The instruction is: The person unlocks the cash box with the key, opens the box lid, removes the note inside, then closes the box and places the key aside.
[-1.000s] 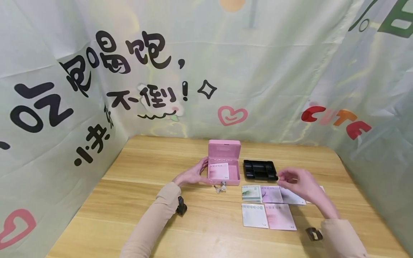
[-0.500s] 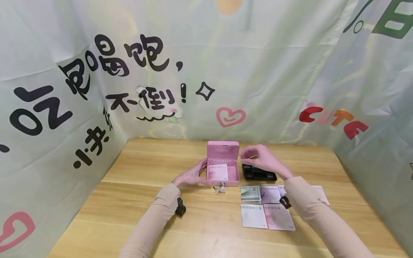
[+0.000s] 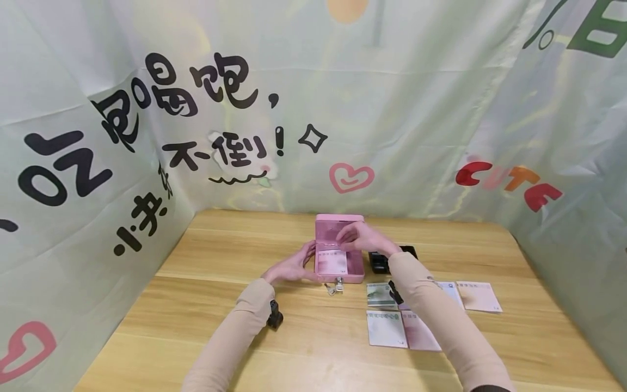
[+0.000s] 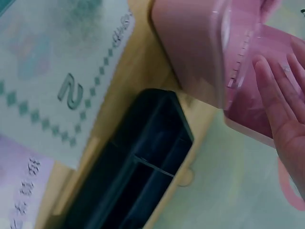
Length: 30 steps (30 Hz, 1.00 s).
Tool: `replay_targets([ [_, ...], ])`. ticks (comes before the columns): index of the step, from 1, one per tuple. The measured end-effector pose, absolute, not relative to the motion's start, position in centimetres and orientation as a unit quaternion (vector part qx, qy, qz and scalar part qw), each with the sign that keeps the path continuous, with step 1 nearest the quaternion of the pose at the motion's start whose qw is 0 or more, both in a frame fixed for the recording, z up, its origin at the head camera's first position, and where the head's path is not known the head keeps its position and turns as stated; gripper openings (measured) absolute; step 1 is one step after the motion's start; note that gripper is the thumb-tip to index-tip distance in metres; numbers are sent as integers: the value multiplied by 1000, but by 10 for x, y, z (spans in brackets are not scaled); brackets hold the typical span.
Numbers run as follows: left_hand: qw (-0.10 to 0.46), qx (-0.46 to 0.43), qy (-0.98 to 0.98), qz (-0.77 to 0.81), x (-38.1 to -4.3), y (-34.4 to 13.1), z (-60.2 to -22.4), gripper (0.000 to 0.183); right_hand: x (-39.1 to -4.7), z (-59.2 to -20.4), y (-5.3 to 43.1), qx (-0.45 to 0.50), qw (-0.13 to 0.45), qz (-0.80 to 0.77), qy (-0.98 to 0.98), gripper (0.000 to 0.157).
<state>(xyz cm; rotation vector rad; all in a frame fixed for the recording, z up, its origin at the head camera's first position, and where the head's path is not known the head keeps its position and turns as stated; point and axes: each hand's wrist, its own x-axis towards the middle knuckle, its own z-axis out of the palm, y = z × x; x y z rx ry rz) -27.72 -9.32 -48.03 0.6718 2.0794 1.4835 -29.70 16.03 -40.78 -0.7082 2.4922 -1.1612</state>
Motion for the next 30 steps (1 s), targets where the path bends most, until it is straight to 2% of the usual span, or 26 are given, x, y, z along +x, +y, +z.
replay_targets([
  [10, 246, 248, 764, 543, -277, -93, -480, 112, -303, -424, 154, -256, 182, -399, 861, 25],
  [30, 247, 238, 779, 524, -277, -94, -480, 114, -296, -425, 150, -264, 226, -356, 867, 25],
])
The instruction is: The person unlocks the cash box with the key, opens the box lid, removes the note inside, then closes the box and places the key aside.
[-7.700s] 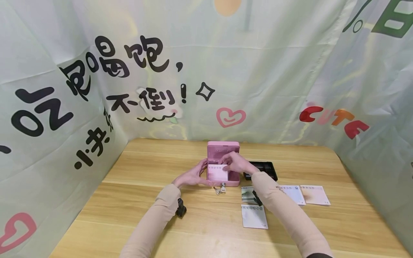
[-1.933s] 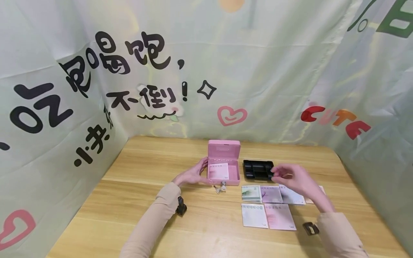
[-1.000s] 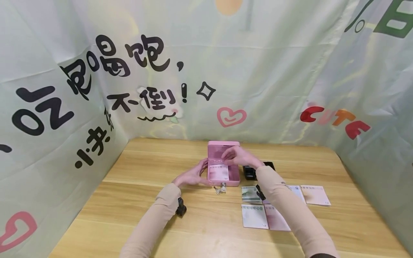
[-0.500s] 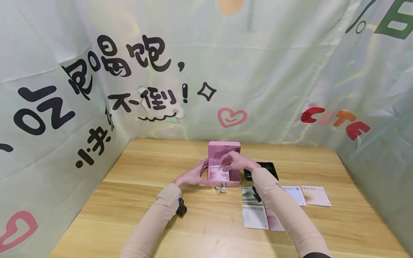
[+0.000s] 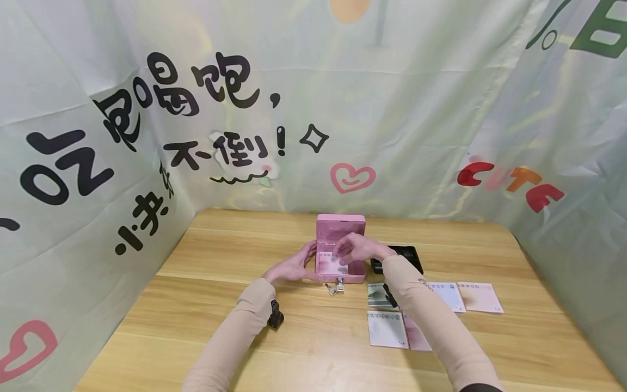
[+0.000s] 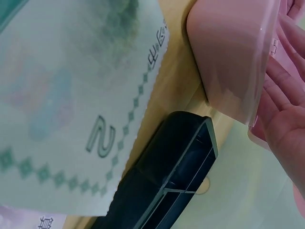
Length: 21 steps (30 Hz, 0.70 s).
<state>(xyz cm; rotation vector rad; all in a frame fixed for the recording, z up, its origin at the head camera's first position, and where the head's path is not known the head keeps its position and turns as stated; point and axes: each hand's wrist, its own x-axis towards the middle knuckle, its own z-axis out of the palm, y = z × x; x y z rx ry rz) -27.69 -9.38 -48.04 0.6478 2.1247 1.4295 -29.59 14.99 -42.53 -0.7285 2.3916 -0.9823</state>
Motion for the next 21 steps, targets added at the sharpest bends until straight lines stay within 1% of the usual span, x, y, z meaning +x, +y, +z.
replay_targets([
  [3, 247, 239, 778, 526, -277, -93, -481, 114, -296, -425, 150, -260, 231, -361, 866, 25],
  [11, 245, 244, 779, 523, -277, -94, -480, 114, -297, -425, 152, -281, 209, -360, 865, 27],
  [21, 245, 246, 780, 520, -278, -94, -481, 116, -297, -427, 150, -268, 240, -354, 863, 38],
])
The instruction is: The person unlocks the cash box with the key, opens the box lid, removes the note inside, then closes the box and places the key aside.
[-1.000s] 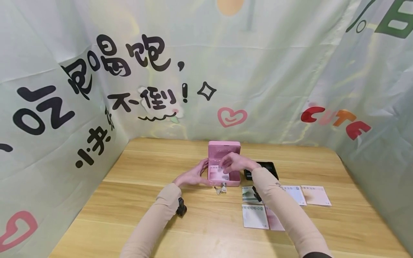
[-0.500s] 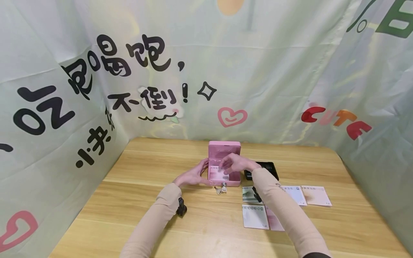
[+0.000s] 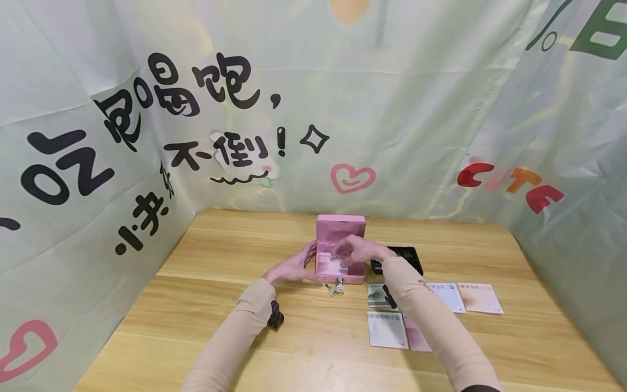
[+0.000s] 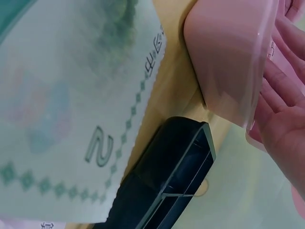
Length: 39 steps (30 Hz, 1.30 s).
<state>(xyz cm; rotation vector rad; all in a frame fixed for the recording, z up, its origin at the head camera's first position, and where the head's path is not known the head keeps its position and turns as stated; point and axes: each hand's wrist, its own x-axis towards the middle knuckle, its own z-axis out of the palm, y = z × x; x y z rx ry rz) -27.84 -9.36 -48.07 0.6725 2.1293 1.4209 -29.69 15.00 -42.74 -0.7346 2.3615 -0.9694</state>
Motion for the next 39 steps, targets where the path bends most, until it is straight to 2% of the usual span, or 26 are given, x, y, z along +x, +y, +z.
replay_targets([
  [9, 248, 241, 776, 528, -277, -94, -479, 114, -297, -426, 152, -279, 218, -358, 864, 34],
  [21, 244, 248, 777, 524, -277, -93, -479, 113, -298, -431, 151, -265, 228, -358, 866, 37],
  [39, 244, 243, 779, 524, -278, -94, -480, 115, -295, -432, 152, -270, 149, -380, 872, 26],
])
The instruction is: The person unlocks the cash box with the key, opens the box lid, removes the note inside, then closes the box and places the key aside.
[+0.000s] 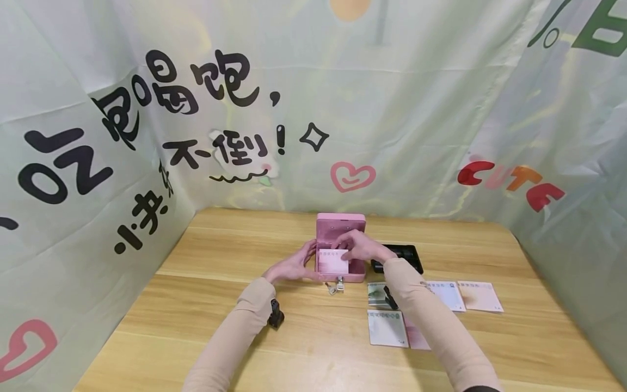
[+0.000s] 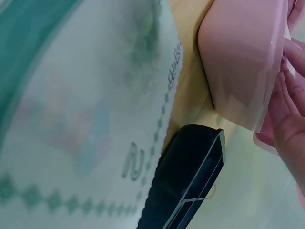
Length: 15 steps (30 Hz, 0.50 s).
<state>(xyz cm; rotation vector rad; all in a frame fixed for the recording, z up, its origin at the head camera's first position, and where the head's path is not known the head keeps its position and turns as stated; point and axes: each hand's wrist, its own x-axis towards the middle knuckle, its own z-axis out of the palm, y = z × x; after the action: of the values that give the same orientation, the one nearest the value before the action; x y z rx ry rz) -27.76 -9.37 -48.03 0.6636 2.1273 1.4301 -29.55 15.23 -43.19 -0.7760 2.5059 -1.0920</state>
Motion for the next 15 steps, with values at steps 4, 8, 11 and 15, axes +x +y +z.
replay_targets([
  [4, 243, 238, 781, 524, -278, -94, -480, 115, -294, -433, 155, -254, 140, -406, 867, 24],
  [8, 242, 239, 784, 520, -278, -94, -481, 115, -293, -434, 158, -245, 122, -428, 861, 24],
  [11, 243, 243, 780, 524, -279, -94, -482, 114, -292, -435, 162, -242, 104, -445, 856, 24],
  [15, 245, 243, 773, 533, -279, -93, -482, 116, -287, -433, 166, -221, 81, -464, 854, 25],
])
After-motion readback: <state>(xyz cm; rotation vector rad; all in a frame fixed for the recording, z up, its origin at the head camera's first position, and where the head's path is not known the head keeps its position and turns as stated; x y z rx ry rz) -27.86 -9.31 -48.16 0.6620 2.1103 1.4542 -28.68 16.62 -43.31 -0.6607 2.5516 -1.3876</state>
